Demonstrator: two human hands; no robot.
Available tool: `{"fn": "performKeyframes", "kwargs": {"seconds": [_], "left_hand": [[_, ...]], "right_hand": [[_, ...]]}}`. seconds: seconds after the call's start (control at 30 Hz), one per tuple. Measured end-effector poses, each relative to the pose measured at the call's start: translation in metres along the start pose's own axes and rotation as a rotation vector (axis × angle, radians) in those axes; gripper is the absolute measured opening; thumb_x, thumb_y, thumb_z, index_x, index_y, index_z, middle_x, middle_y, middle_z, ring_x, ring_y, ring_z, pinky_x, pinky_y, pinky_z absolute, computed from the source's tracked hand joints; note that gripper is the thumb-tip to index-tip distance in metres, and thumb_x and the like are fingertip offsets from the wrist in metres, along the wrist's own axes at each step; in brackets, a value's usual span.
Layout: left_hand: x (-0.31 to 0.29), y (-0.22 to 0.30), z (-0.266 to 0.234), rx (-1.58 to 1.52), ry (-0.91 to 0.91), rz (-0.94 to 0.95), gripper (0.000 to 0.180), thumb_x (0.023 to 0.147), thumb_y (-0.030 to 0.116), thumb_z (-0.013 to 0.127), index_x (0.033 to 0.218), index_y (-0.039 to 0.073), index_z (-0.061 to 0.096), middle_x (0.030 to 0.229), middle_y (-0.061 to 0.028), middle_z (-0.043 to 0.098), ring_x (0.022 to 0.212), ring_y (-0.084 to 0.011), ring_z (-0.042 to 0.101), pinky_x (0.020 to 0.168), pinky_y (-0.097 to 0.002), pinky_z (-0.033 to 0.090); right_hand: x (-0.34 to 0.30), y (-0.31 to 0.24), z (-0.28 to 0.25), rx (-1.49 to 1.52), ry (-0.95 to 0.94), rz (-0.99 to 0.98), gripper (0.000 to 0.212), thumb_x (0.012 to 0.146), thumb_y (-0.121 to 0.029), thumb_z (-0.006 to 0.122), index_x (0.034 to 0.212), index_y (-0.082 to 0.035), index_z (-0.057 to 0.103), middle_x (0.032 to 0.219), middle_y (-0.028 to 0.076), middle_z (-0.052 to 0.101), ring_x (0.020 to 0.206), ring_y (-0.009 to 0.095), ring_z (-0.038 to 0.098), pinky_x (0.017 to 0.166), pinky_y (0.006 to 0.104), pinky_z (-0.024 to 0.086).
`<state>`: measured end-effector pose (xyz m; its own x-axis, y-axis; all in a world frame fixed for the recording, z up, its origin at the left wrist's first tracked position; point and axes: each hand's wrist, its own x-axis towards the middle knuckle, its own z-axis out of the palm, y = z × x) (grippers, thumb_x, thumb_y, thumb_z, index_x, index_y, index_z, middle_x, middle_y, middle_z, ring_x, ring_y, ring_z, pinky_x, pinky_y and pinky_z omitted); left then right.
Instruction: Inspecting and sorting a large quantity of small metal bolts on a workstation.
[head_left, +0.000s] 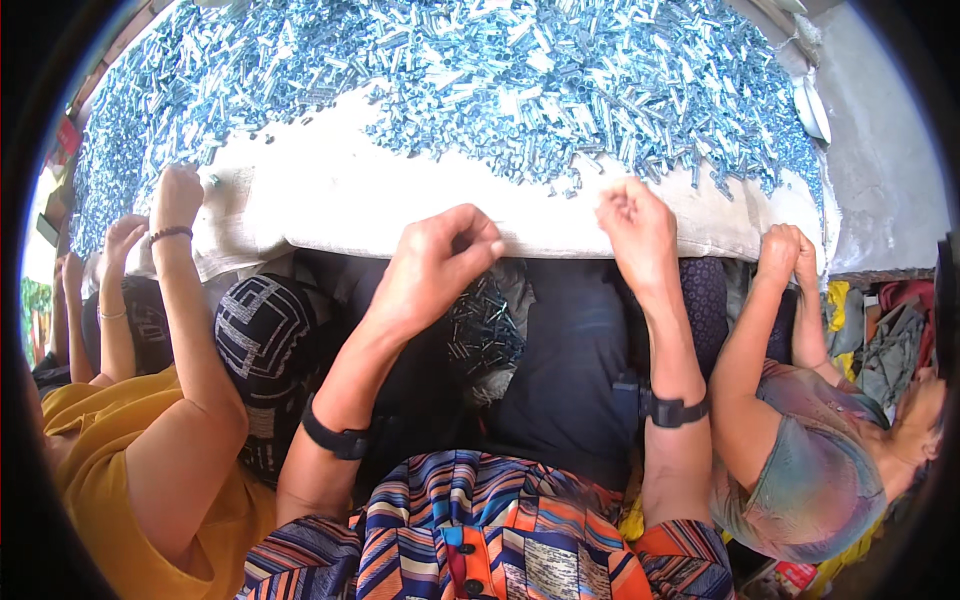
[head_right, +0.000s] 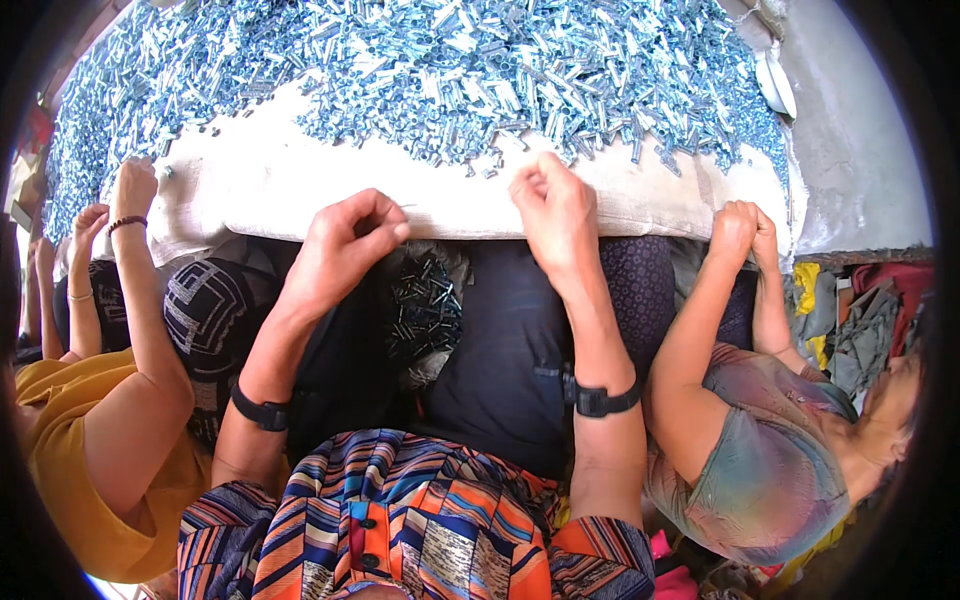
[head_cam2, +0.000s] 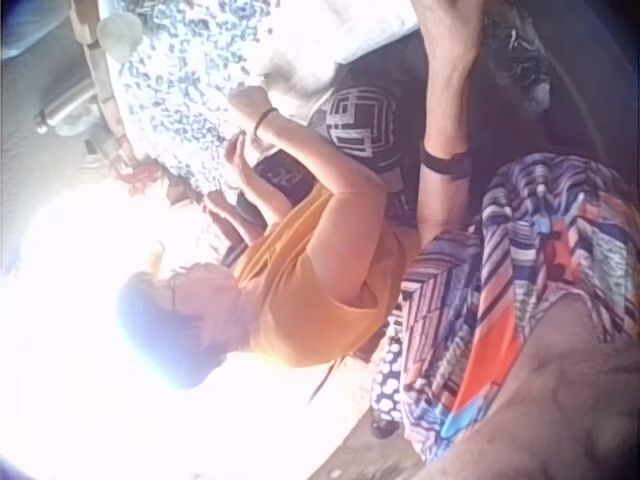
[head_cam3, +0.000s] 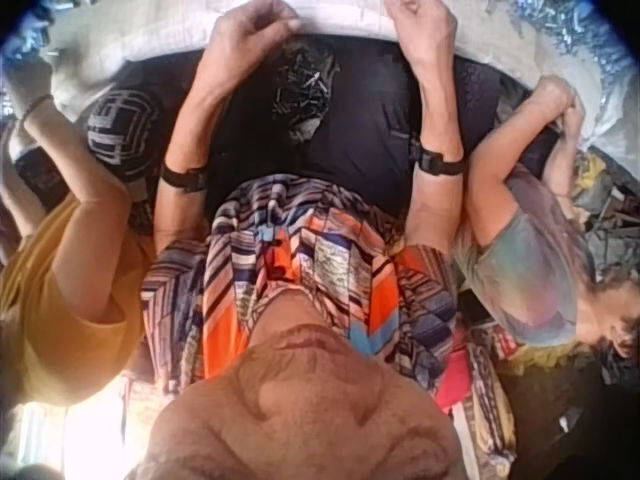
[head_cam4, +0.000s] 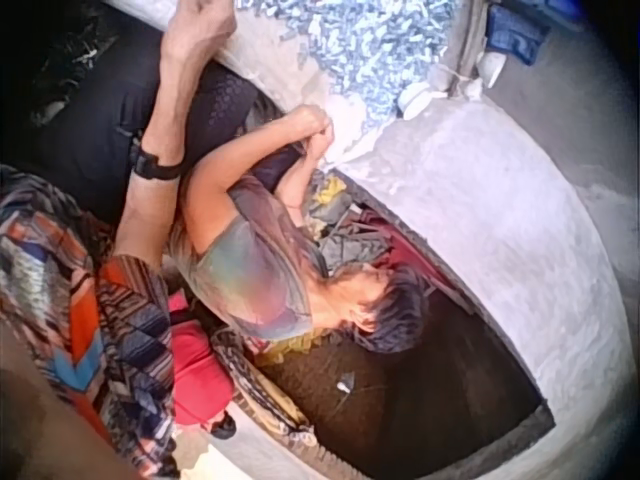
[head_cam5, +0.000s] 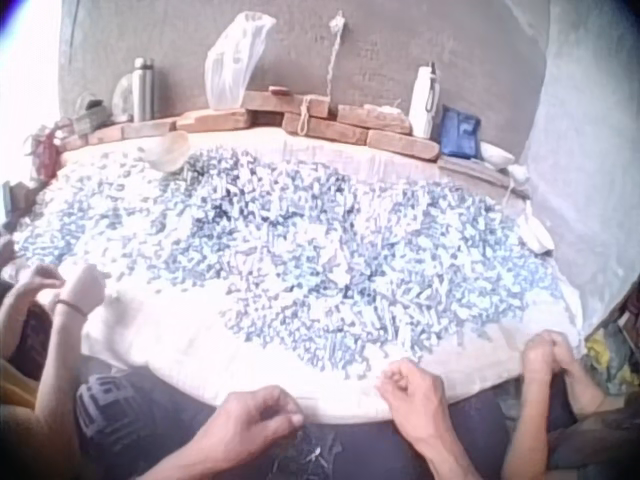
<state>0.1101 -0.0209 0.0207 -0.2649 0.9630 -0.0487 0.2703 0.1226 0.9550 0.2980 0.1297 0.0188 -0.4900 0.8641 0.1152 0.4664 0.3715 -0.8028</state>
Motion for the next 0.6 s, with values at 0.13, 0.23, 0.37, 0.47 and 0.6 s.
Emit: {"fn": "performKeyframes", "kwargs": {"seconds": [0.13,0.23,0.37,0.47,0.6], "left_hand": [[0.035,0.004,0.025,0.324,0.177,0.281,0.011,0.079,0.006,0.063,0.088,0.002,0.059,0.073,-0.0065,0.059,0.062,-0.0164,0.056,0.058,-0.0304,0.045],[0.052,0.008,0.041,0.58,0.192,0.344,0.015,0.078,0.013,0.061,0.093,0.008,0.06,0.08,-0.0102,0.061,0.072,-0.0318,0.061,0.064,-0.0411,0.048],[0.068,-0.001,0.049,0.702,0.185,0.321,0.015,0.079,0.016,0.061,0.093,0.009,0.06,0.081,-0.0106,0.06,0.072,-0.032,0.061,0.064,-0.0418,0.048],[0.075,-0.002,0.05,0.721,0.193,0.331,0.014,0.079,0.016,0.061,0.092,0.01,0.06,0.081,-0.0108,0.06,0.073,-0.0326,0.062,0.064,-0.0427,0.048],[0.07,0.0,0.046,0.596,0.219,0.38,0.012,0.079,0.012,0.059,0.089,0.007,0.057,0.076,-0.0127,0.059,0.071,-0.0317,0.061,0.062,-0.0421,0.047]], "right_hand": [[0.033,0.014,0.006,-0.24,0.155,-0.143,0.015,0.076,-0.009,0.061,0.088,0.0,0.058,0.08,0.019,0.063,0.075,0.034,0.062,0.068,0.0405,0.048],[0.041,0.015,0.011,-0.395,0.105,-0.124,0.013,0.077,-0.01,0.06,0.085,-0.001,0.057,0.085,0.02,0.063,0.082,0.039,0.06,0.072,0.0458,0.046],[0.041,0.014,0.013,-0.41,0.101,-0.116,0.013,0.077,-0.012,0.061,0.083,-0.002,0.056,0.084,0.019,0.063,0.082,0.037,0.06,0.071,0.0455,0.045],[0.035,0.015,0.012,-0.312,0.134,-0.13,0.012,0.077,-0.011,0.061,0.082,-0.002,0.056,0.08,0.017,0.063,0.074,0.035,0.061,0.067,0.0432,0.046],[0.024,0.021,0.006,0.023,0.148,0.01,0.009,0.078,-0.008,0.06,0.082,-0.002,0.055,0.07,0.012,0.061,0.061,0.022,0.061,0.059,0.035,0.047]]}}
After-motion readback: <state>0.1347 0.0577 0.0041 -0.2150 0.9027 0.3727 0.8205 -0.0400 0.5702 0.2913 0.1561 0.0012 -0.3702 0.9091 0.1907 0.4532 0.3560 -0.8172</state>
